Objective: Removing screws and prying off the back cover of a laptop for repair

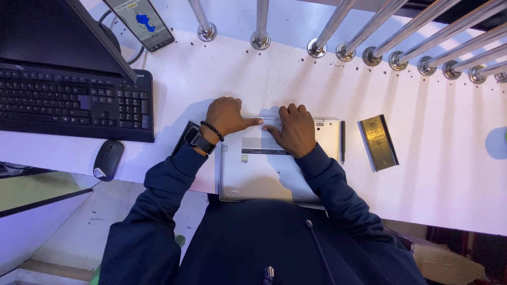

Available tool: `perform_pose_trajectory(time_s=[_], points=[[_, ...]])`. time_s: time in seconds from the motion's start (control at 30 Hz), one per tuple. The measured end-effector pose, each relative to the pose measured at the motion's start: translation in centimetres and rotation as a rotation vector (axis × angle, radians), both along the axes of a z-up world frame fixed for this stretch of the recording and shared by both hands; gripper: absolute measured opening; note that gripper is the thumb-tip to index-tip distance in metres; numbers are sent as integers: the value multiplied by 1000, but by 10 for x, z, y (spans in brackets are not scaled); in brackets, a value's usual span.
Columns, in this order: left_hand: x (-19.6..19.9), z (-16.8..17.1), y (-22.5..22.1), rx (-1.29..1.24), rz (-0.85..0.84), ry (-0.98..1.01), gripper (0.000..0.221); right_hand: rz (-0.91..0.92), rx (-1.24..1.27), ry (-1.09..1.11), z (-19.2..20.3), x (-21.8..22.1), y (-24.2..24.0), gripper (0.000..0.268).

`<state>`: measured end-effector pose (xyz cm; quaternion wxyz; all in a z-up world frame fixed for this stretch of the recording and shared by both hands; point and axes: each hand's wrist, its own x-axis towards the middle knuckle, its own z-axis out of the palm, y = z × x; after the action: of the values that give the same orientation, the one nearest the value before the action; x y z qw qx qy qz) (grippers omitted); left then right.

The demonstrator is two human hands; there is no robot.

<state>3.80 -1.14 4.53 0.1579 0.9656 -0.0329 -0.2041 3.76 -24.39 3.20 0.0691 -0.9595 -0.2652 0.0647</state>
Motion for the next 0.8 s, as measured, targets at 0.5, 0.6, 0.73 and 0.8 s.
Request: perform_pose_trajectory(time_s=[0.5, 0.6, 0.73, 0.8], points=[[-14, -16, -18, 64, -104, -366, 48, -152, 82, -213, -21, -23, -3, 48], [-25, -22, -43, -55, -211, -385, 33, -131, 182, -260, -22, -29, -15, 48], [-40, -48, -69, -68, -288, -421, 33, -147, 242, -262, -20, -34, -56, 50], [-44, -59, -75, -15, -257, -509, 35, -186, 322, -365, -19, -37, -79, 49]])
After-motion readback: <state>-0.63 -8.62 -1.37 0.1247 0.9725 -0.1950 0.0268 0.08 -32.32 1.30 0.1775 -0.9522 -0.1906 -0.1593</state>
